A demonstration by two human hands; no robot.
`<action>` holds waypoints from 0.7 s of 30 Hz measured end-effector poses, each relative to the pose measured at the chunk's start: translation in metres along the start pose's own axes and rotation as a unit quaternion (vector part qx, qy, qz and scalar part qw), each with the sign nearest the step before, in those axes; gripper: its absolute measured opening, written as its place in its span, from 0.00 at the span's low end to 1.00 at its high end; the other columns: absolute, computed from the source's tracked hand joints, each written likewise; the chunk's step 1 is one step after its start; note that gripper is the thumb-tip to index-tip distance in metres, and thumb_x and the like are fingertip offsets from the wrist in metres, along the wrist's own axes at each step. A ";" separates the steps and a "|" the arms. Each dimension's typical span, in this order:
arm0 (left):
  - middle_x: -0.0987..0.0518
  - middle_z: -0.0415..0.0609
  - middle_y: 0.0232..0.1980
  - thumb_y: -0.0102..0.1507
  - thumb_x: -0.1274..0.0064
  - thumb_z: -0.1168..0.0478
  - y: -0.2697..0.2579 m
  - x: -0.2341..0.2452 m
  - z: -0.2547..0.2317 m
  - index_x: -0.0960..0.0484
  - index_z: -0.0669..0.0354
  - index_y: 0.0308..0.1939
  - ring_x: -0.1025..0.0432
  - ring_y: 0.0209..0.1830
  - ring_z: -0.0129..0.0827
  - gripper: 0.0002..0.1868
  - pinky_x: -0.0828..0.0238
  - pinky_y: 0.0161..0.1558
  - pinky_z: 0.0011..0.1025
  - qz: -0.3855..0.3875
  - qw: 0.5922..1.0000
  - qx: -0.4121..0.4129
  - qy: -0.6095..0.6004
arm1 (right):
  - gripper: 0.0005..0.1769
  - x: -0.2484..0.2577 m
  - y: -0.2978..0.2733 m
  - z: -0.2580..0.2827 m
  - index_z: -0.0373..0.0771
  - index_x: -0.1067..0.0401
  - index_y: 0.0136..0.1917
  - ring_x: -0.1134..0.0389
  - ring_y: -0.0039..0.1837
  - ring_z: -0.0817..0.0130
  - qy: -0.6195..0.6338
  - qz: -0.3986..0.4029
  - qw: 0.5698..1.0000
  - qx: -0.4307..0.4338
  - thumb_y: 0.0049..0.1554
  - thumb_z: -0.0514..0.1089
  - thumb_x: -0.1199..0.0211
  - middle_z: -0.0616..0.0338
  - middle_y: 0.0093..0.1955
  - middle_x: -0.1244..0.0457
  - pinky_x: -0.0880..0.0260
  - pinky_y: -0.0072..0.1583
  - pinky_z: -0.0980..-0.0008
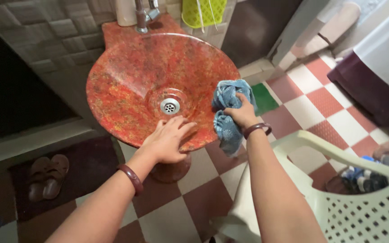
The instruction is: The person wipes the inside and rim of a red speckled bathroom sink using a blue cloth. They move the cloth around the basin, under the faucet, and along the edges to clean the surface.
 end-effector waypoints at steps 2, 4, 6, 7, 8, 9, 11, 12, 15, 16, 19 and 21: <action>0.39 0.56 0.73 0.46 0.31 0.41 0.003 -0.003 0.002 0.39 0.50 0.74 0.48 0.77 0.52 0.56 0.48 0.66 0.57 -0.008 0.999 -0.027 -0.020 | 0.48 0.006 0.002 0.007 0.51 0.33 0.71 0.32 0.65 0.46 -0.051 -0.024 0.998 -0.036 0.36 0.48 0.25 0.39 0.64 0.37 0.33 0.68 0.57; 0.42 0.53 0.75 0.45 0.31 0.38 0.005 -0.007 0.002 0.43 0.46 0.77 0.52 0.79 0.51 0.60 0.51 0.66 0.64 0.032 0.999 0.036 0.019 | 0.50 -0.015 -0.019 0.009 0.53 0.35 0.74 0.37 0.65 0.40 -0.084 -0.100 0.991 -0.043 0.38 0.48 0.23 0.34 0.66 0.44 0.36 0.68 0.54; 0.44 0.53 0.76 0.44 0.31 0.38 0.016 -0.013 -0.004 0.46 0.46 0.78 0.55 0.80 0.51 0.63 0.53 0.66 0.68 0.060 0.993 0.092 0.046 | 0.50 -0.035 -0.058 0.006 0.52 0.37 0.75 0.37 0.66 0.39 -0.024 -0.145 0.989 -0.025 0.39 0.46 0.26 0.35 0.64 0.43 0.37 0.70 0.53; 0.45 0.55 0.77 0.43 0.31 0.38 0.025 -0.019 -0.011 0.48 0.49 0.78 0.56 0.80 0.52 0.65 0.53 0.66 0.69 0.069 0.990 0.115 0.052 | 0.51 -0.044 -0.077 0.006 0.52 0.38 0.75 0.38 0.67 0.37 -0.016 -0.151 0.988 -0.024 0.39 0.47 0.25 0.33 0.65 0.44 0.38 0.69 0.52; 0.46 0.56 0.77 0.42 0.30 0.39 0.032 -0.022 -0.016 0.51 0.51 0.77 0.57 0.80 0.52 0.66 0.53 0.65 0.70 0.077 0.985 0.140 0.059 | 0.51 -0.049 -0.087 0.008 0.51 0.39 0.75 0.40 0.67 0.35 -0.005 -0.156 0.988 -0.022 0.39 0.48 0.24 0.31 0.66 0.46 0.39 0.68 0.51; 0.45 0.56 0.76 0.42 0.31 0.41 0.042 -0.028 -0.024 0.49 0.52 0.77 0.57 0.80 0.52 0.65 0.53 0.66 0.71 0.061 0.985 0.151 0.064 | 0.50 -0.047 -0.081 0.010 0.52 0.38 0.75 0.39 0.67 0.36 -0.013 -0.128 0.991 -0.034 0.39 0.49 0.25 0.32 0.66 0.46 0.38 0.68 0.52; 0.42 0.55 0.76 0.42 0.31 0.44 0.067 -0.044 -0.049 0.46 0.54 0.77 0.55 0.81 0.52 0.63 0.54 0.68 0.71 0.032 0.982 0.171 0.068 | 0.48 -0.038 -0.063 0.005 0.54 0.37 0.73 0.37 0.65 0.37 -0.036 -0.073 0.995 -0.063 0.40 0.51 0.26 0.33 0.67 0.45 0.35 0.67 0.54; 0.41 0.56 0.75 0.43 0.31 0.45 0.072 -0.046 -0.055 0.44 0.53 0.76 0.53 0.79 0.52 0.61 0.54 0.67 0.70 0.020 0.982 0.183 0.050 | 0.49 -0.027 -0.039 0.002 0.53 0.37 0.73 0.37 0.66 0.37 -0.049 -0.038 0.998 -0.024 0.39 0.52 0.25 0.32 0.67 0.45 0.36 0.68 0.55; 0.36 0.57 0.70 0.45 0.31 0.45 0.077 -0.043 -0.066 0.36 0.55 0.71 0.47 0.75 0.51 0.53 0.50 0.66 0.65 -0.057 0.984 0.169 0.032 | 0.48 0.008 0.053 -0.007 0.52 0.34 0.71 0.36 0.66 0.40 -0.081 0.056 0.993 0.068 0.37 0.52 0.23 0.33 0.65 0.41 0.35 0.69 0.57; 0.33 0.58 0.67 0.45 0.30 0.46 0.072 -0.040 -0.069 0.33 0.57 0.68 0.44 0.74 0.51 0.50 0.48 0.66 0.61 -0.109 0.983 0.135 0.053 | 0.47 0.006 0.075 -0.006 0.53 0.31 0.69 0.35 0.66 0.42 -0.085 0.086 0.989 0.084 0.36 0.52 0.23 0.35 0.64 0.38 0.34 0.69 0.58; 0.28 0.56 0.63 0.45 0.31 0.48 0.068 -0.035 -0.076 0.27 0.61 0.63 0.38 0.72 0.48 0.45 0.45 0.67 0.54 -0.188 0.973 0.064 0.117 | 0.47 -0.001 0.108 -0.011 0.52 0.31 0.70 0.37 0.67 0.41 -0.101 0.089 0.984 0.114 0.37 0.50 0.22 0.34 0.64 0.40 0.37 0.69 0.56; 0.27 0.55 0.63 0.44 0.31 0.49 0.062 -0.039 -0.084 0.27 0.61 0.63 0.38 0.71 0.48 0.45 0.45 0.66 0.52 -0.194 0.970 0.061 0.131 | 0.46 -0.012 0.083 -0.030 0.48 0.35 0.72 0.32 0.67 0.44 0.083 0.054 0.985 0.139 0.40 0.51 0.27 0.37 0.64 0.35 0.33 0.70 0.58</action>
Point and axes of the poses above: each hand's wrist, its own y-axis towards the middle knuckle, its own x-axis out of the back of the hand, z = x × y, the point moved 1 cm from there along y, towards the middle knuckle
